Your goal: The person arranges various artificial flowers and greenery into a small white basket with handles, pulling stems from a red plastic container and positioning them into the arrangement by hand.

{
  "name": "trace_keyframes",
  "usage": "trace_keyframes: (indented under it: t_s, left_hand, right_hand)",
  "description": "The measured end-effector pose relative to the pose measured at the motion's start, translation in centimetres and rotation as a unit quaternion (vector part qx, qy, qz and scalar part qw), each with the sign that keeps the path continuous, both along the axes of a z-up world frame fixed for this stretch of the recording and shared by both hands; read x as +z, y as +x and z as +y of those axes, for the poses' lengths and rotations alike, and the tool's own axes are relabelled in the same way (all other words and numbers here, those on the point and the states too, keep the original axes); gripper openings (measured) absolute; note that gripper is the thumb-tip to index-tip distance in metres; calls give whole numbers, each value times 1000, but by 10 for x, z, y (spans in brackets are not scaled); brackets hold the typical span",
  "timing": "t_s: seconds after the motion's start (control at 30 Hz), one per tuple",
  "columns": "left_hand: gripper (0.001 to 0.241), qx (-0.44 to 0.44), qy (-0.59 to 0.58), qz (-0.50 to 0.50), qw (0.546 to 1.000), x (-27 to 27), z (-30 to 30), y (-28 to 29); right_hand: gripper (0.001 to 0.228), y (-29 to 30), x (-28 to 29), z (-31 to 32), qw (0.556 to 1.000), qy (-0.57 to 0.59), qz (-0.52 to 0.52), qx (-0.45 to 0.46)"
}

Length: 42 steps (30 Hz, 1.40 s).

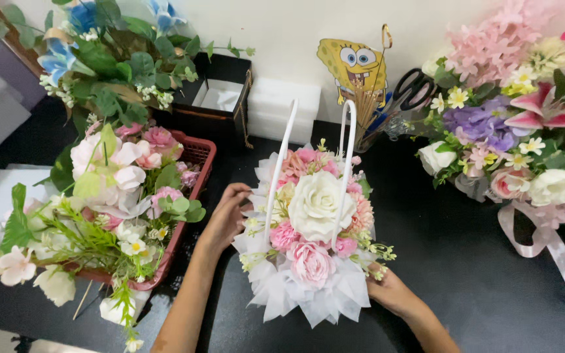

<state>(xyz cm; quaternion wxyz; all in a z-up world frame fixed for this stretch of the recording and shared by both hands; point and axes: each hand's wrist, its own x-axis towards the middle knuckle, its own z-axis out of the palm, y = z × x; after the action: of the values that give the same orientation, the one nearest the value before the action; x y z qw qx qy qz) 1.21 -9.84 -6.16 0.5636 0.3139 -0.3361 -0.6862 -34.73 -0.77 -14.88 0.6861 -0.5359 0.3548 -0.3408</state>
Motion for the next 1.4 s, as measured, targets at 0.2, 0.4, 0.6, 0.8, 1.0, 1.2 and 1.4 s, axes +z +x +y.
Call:
trace_keyframes:
  t_s: [0.2, 0.4, 0.6, 0.8, 1.0, 1.2, 1.4]
  left_hand:
    - [18, -74, 42, 58, 995, -46, -69, -9]
    - [44, -107, 89, 41, 989, -56, -70, -11]
    - [67, -166, 49, 43, 984, -73, -72, -11]
    - [73, -194, -32, 30, 980, -68, -65, 0]
    - [68, -176, -66, 3, 982, -65, -52, 4]
    - [63, -170, -107, -26, 979, -58, -64, -5]
    - [59, -173, -160, -46, 971, -73, -108, -20]
  right_hand:
    - [11, -15, 61, -5, 991, -41, 102, 70]
    - [25, -38, 177, -9, 843, -304, 437, 71]
    - [31, 22, 249, 28, 754, -367, 543, 32]
    - [25, 85, 236, 31, 735, -471, 471, 126]
    - [40, 110, 219, 33, 675, -546, 484, 107]
    - [40, 132, 203, 34, 642, -572, 506, 70]
    - [64, 170, 196, 30, 634, -533, 543, 138]
